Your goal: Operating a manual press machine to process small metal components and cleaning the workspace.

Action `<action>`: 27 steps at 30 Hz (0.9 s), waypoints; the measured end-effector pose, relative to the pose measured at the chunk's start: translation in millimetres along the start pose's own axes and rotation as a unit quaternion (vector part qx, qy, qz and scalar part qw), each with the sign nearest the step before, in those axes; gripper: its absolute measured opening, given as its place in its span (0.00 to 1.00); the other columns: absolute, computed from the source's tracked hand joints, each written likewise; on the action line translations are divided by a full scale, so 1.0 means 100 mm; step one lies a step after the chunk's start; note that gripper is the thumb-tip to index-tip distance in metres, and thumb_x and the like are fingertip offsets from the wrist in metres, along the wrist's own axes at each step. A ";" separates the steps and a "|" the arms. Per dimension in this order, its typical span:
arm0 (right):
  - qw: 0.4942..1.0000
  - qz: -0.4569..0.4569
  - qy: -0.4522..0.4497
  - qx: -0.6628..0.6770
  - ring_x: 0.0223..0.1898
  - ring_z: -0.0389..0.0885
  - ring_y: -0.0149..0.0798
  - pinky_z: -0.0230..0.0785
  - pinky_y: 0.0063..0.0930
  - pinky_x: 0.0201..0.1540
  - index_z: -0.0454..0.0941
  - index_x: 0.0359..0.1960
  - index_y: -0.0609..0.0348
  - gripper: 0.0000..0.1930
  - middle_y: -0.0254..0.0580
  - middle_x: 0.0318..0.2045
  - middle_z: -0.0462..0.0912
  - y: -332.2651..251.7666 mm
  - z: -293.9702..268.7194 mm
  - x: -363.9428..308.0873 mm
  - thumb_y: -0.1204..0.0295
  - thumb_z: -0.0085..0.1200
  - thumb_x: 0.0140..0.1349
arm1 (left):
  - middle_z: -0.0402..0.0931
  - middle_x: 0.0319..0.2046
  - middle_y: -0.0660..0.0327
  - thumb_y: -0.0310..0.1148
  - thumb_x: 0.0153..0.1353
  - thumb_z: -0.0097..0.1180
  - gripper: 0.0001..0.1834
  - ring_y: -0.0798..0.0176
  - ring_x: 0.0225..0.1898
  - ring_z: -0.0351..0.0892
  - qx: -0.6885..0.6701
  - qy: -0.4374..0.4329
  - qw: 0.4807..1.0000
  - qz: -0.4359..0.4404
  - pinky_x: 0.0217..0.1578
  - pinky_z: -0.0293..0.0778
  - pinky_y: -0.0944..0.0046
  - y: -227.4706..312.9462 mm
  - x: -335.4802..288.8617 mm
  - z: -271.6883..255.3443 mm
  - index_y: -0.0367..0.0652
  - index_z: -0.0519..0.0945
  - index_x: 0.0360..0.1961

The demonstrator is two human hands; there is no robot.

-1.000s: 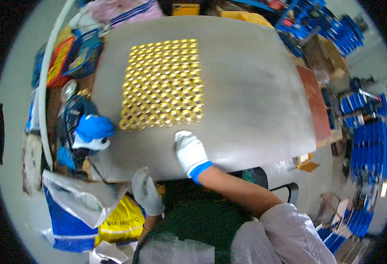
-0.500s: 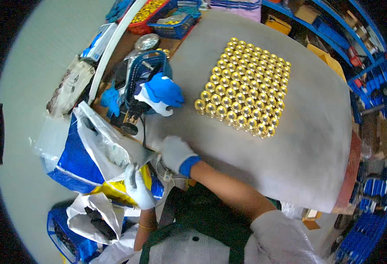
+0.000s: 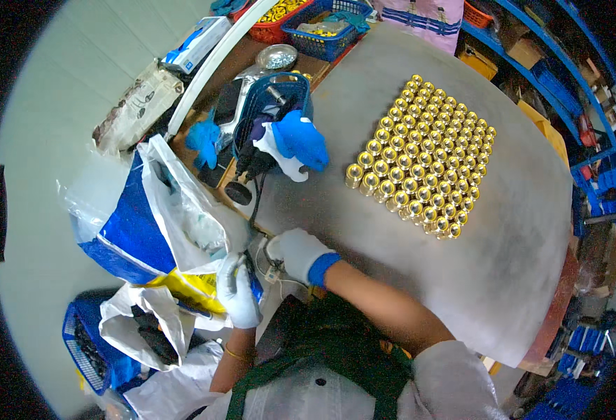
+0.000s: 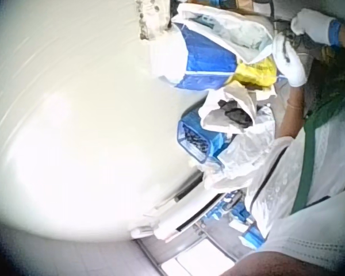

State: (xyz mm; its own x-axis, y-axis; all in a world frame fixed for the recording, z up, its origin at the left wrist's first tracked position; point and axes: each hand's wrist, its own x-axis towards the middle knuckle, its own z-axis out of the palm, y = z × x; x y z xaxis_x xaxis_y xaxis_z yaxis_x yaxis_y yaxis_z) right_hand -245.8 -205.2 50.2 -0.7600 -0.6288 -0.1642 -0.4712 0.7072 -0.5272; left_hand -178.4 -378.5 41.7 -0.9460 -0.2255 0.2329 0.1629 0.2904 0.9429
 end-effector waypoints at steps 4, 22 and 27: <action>0.612 0.109 0.027 0.782 0.37 0.77 0.30 0.71 0.24 0.43 0.70 0.53 0.66 0.18 0.38 0.36 0.79 0.18 -0.13 -0.10 0.75 0.42 0.62 | 0.75 0.46 0.53 0.18 0.58 0.50 0.13 0.57 0.49 0.72 -0.046 0.032 0.998 -0.035 0.54 0.65 0.60 0.04 0.03 0.02 0.35 0.76 0.45; 0.395 0.010 -0.012 0.919 0.44 0.77 0.42 0.72 0.36 0.42 0.64 0.56 0.60 0.19 0.47 0.47 0.75 -0.01 -0.10 -0.15 0.72 0.42 0.64 | 0.68 0.55 0.53 0.18 0.62 0.45 0.30 0.63 0.53 0.70 -0.237 -0.040 0.955 -0.175 0.55 0.65 0.65 0.31 0.13 0.01 0.39 0.57 0.65; 0.267 -0.013 -0.103 0.958 0.47 0.78 0.45 0.75 0.41 0.47 0.63 0.58 0.59 0.21 0.51 0.50 0.75 -0.11 -0.03 -0.22 0.76 0.45 0.62 | 0.67 0.57 0.52 0.17 0.61 0.44 0.35 0.61 0.58 0.67 -0.357 -0.110 0.894 -0.246 0.58 0.63 0.62 0.59 0.18 0.03 0.42 0.50 0.68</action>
State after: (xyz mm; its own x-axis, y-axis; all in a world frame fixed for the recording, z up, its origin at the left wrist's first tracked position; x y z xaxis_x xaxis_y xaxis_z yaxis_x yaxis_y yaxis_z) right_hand -225.0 -198.0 62.5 -0.6333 -0.7698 -0.0789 0.7694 -0.6374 0.0431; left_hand -186.6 -362.8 100.9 -0.9720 0.0486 -0.2300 -0.2247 -0.4799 0.8481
